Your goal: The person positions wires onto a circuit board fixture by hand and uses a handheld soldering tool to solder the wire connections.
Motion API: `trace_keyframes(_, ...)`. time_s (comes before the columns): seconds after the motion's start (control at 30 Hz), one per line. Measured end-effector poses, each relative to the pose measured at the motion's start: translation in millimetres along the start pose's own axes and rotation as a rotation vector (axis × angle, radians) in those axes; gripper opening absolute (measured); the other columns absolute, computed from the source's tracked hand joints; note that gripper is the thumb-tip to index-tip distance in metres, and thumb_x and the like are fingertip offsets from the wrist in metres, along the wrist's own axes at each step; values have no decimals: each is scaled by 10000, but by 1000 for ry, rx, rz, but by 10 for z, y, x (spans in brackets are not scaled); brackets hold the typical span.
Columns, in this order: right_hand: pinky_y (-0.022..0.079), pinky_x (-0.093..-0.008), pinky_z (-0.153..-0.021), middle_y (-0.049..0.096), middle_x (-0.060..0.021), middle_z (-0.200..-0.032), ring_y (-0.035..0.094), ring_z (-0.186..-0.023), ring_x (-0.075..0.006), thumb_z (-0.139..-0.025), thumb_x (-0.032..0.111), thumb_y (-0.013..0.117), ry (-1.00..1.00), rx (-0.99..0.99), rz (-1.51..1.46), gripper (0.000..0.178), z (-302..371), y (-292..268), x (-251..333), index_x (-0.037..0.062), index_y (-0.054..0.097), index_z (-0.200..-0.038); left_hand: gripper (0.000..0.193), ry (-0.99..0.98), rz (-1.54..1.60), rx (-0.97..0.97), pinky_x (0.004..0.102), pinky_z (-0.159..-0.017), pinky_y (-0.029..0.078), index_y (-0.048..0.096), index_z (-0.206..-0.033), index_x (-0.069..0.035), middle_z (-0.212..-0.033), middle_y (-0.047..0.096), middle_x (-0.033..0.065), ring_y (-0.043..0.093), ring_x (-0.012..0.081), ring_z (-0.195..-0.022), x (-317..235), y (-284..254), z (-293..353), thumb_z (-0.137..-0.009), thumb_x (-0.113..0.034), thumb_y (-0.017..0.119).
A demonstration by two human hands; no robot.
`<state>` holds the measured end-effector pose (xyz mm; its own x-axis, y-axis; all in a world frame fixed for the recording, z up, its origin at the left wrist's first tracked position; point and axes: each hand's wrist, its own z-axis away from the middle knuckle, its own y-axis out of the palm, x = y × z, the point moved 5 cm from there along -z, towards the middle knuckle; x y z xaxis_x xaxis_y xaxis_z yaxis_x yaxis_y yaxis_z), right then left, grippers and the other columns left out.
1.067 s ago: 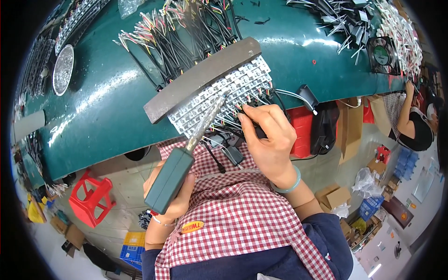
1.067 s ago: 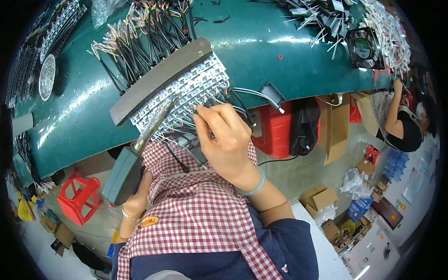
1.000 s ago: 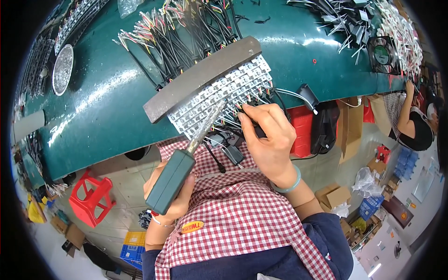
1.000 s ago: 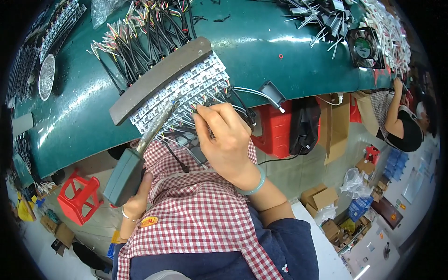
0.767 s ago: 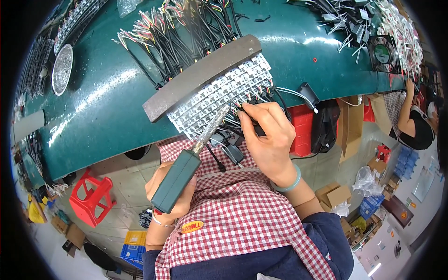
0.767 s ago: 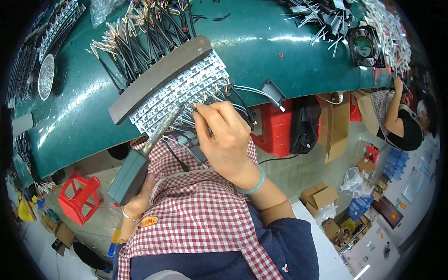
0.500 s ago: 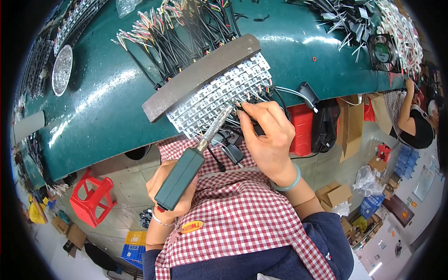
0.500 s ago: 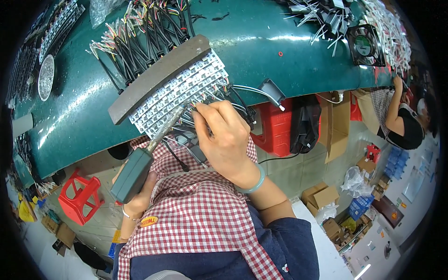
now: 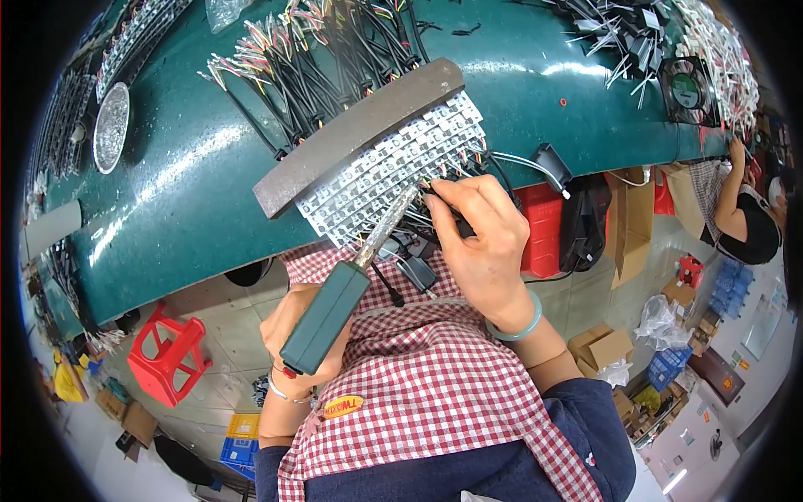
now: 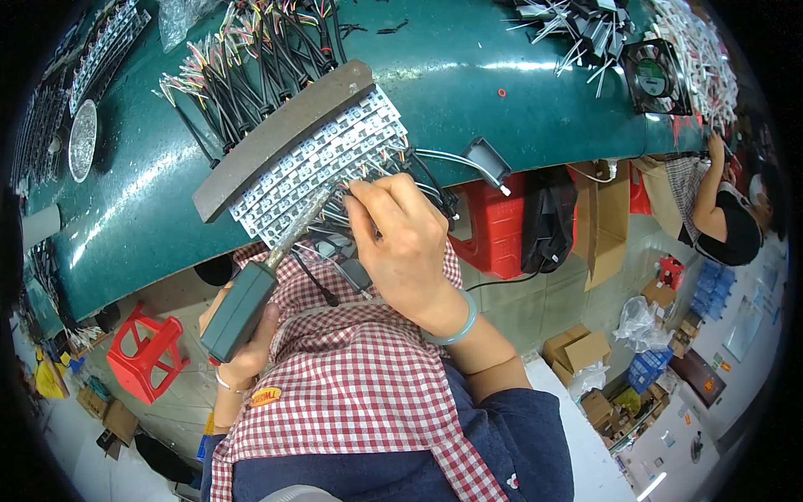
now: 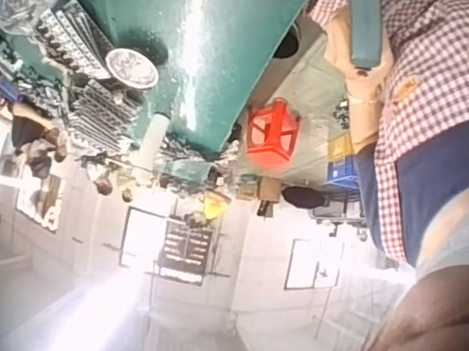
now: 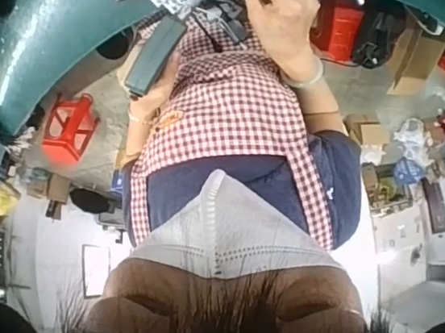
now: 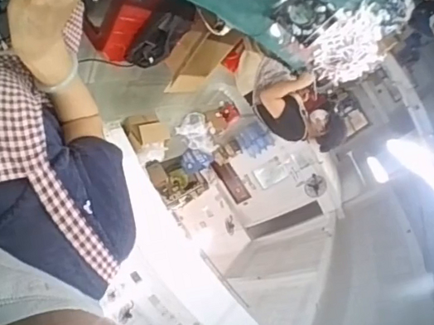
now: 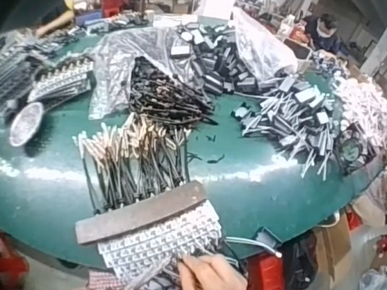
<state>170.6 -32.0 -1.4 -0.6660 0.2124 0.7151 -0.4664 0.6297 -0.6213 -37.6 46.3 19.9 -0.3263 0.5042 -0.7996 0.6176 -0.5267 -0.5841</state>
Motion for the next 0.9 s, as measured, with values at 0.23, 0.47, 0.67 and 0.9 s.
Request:
trace_keyframes(0.23, 513, -332, -573, 625, -98, -833, 641, -665, -243, -764, -36, 756, -3, 10, -12, 186, -19, -4, 5, -2, 703, -940, 255, 52, -43, -7, 339, -589, 516, 690, -889, 49, -836, 659, 162, 651, 293, -663, -29, -35, 40, -639, 37, 737)
trace_keyframes(0.47, 517, -338, -576, 633, -107, -837, 654, -680, -250, -767, -34, 756, 14, 12, -7, 176, -18, -14, 2, 0, 703, -931, 244, 56, -86, -72, 359, -623, 569, 709, -845, 52, -859, 684, 173, 699, 314, -717, -4, -51, 127, -604, 68, 739)
trace_keyframes(0.67, 529, -339, -605, 655, -126, -875, 669, -712, -274, -787, -27, 750, 157, 83, -132, 155, -29, -22, -61, -14, 697, -932, 262, -5, -15, -52, 374, -665, 584, 719, -876, 57, -886, 698, 185, 712, 332, -751, 64, -53, 181, -615, 53, 746)
trace_keyframes(0.9, 528, -340, -605, 647, -116, -872, 662, -706, -269, -783, -27, 753, 104, 36, -89, 177, 7, 13, -27, -8, 686, -946, 251, -37, -8, -61, 363, -658, 578, 716, -870, 55, -871, 691, 183, 706, 328, -738, 92, -39, 172, -622, 45, 746)
